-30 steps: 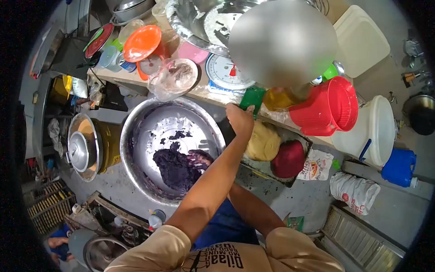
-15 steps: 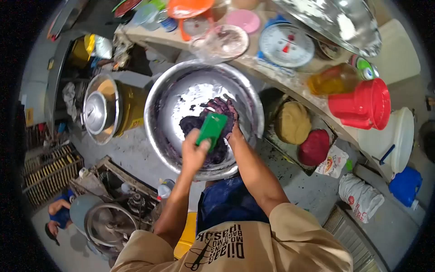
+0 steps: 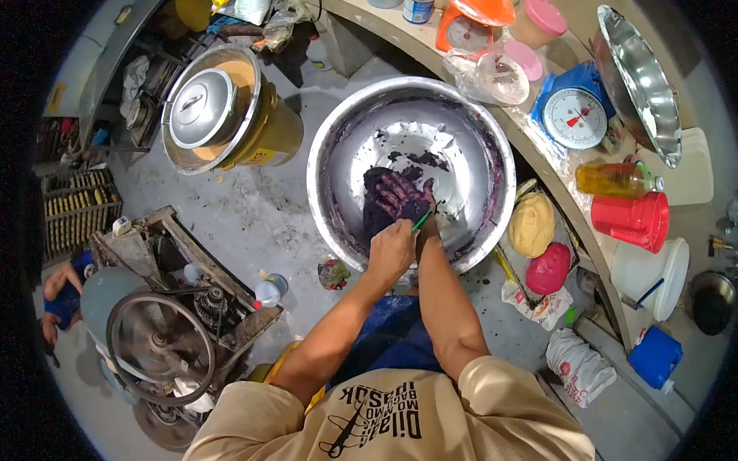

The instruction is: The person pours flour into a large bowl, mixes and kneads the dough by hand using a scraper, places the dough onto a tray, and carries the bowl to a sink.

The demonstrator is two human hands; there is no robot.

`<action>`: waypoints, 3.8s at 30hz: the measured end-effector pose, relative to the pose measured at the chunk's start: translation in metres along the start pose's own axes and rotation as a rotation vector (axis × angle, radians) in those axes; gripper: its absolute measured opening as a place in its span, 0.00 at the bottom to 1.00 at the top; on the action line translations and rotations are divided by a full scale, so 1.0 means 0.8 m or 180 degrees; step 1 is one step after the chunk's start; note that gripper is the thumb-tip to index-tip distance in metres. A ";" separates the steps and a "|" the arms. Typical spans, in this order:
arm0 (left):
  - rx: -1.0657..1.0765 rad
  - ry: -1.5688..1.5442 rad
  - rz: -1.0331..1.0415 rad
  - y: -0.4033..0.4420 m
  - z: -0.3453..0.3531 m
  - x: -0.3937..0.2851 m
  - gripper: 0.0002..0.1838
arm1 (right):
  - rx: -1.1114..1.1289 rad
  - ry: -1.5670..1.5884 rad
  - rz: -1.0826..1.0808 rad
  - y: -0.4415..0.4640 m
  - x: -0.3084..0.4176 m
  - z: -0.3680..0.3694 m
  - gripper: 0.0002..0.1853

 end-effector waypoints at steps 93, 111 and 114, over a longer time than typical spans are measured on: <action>-0.0365 0.0800 0.0139 0.050 -0.048 0.078 0.15 | 0.0617 -0.7565 0.0849 -0.071 0.012 0.056 0.35; -0.0374 0.0201 -0.0562 0.043 -0.054 0.086 0.08 | 0.1319 -0.8710 0.1312 -0.069 0.033 0.078 0.21; -0.0286 -0.0099 0.0502 0.018 -0.062 0.052 0.12 | 0.1560 -0.8427 0.0009 -0.077 0.039 0.036 0.16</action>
Point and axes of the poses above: each hand's wrist, its own y-axis towards the middle knuckle, its own z-axis out of the palm, x = y × z, the point moved 1 cm from there along y, towards the middle knuckle, and after that the axes turned 5 degrees about -z, right-handed, at the moved point
